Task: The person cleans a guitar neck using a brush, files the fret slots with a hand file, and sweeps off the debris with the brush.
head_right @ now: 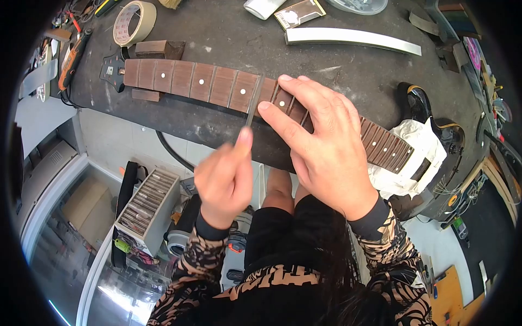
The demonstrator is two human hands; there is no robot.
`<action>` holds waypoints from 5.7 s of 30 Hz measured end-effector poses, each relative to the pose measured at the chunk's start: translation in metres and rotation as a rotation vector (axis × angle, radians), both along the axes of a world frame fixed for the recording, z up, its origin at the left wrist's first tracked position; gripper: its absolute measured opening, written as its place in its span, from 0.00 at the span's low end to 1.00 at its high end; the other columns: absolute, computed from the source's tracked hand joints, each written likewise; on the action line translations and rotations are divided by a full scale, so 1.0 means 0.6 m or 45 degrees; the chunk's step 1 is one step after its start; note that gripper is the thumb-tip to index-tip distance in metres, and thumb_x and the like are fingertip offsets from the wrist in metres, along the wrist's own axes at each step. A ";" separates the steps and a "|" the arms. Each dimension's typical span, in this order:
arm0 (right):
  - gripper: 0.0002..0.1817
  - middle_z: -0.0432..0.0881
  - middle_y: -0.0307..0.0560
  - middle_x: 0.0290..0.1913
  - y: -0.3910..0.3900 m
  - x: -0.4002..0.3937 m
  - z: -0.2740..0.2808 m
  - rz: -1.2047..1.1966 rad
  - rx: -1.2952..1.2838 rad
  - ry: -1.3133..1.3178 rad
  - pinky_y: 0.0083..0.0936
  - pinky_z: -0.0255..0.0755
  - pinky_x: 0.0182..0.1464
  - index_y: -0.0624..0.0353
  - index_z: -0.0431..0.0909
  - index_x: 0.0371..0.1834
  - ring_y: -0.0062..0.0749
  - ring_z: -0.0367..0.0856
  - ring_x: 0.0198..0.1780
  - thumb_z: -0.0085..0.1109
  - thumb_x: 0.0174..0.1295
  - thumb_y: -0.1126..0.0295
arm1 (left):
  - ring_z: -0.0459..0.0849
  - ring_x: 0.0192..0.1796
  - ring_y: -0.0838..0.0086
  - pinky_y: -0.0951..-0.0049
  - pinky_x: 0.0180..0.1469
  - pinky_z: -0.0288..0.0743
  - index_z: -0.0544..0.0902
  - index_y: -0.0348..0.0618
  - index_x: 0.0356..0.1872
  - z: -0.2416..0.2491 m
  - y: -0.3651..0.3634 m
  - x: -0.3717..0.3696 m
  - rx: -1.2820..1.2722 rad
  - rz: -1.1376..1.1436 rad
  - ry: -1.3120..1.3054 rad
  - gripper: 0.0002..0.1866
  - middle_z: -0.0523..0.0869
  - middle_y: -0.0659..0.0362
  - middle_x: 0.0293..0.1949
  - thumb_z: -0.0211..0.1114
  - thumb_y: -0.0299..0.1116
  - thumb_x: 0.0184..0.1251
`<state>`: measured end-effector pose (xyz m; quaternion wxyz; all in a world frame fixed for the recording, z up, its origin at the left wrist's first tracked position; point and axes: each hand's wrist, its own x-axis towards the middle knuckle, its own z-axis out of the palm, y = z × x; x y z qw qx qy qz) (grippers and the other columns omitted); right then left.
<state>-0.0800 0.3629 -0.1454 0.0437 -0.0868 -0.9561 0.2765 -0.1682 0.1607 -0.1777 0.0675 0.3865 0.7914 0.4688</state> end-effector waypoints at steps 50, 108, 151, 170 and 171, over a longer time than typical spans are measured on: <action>0.47 0.77 0.45 0.80 -0.009 -0.004 -0.001 -0.050 0.018 -0.042 0.54 0.69 0.77 0.42 0.81 0.81 0.52 0.77 0.77 0.67 0.52 0.84 | 0.80 0.24 0.61 0.60 0.29 0.75 0.89 0.34 0.70 0.011 -0.020 0.008 -0.070 -0.012 -0.109 0.30 0.80 0.54 0.27 0.70 0.10 0.65; 0.44 0.78 0.46 0.79 -0.010 -0.002 -0.008 -0.059 0.034 0.037 0.54 0.70 0.77 0.42 0.83 0.79 0.53 0.78 0.77 0.66 0.54 0.84 | 0.80 0.24 0.61 0.62 0.30 0.77 0.88 0.36 0.72 -0.016 0.040 -0.022 0.076 0.005 -0.066 0.32 0.80 0.54 0.27 0.70 0.11 0.65; 0.44 0.71 0.53 0.86 -0.029 -0.022 0.030 -0.189 0.106 -0.126 0.57 0.63 0.82 0.37 0.80 0.82 0.55 0.76 0.77 0.72 0.59 0.79 | 0.72 0.24 0.81 0.76 0.29 0.68 0.78 0.30 0.71 0.039 -0.043 -0.009 0.644 0.355 -1.323 0.17 0.79 0.61 0.26 0.57 0.30 0.91; 0.40 0.71 0.52 0.86 -0.032 0.000 0.008 -0.073 0.159 -0.119 0.64 0.59 0.86 0.32 0.86 0.78 0.58 0.71 0.86 0.72 0.61 0.79 | 0.85 0.25 0.64 0.64 0.30 0.78 0.89 0.32 0.65 0.007 -0.047 -0.007 -0.066 0.005 -0.158 0.22 0.88 0.51 0.32 0.71 0.11 0.70; 0.40 0.72 0.52 0.86 -0.032 0.000 0.006 -0.079 0.161 -0.108 0.64 0.59 0.85 0.32 0.86 0.77 0.57 0.71 0.85 0.72 0.61 0.79 | 0.84 0.24 0.64 0.64 0.29 0.78 0.89 0.32 0.65 0.007 -0.045 -0.009 -0.070 -0.003 -0.157 0.23 0.87 0.51 0.31 0.71 0.11 0.71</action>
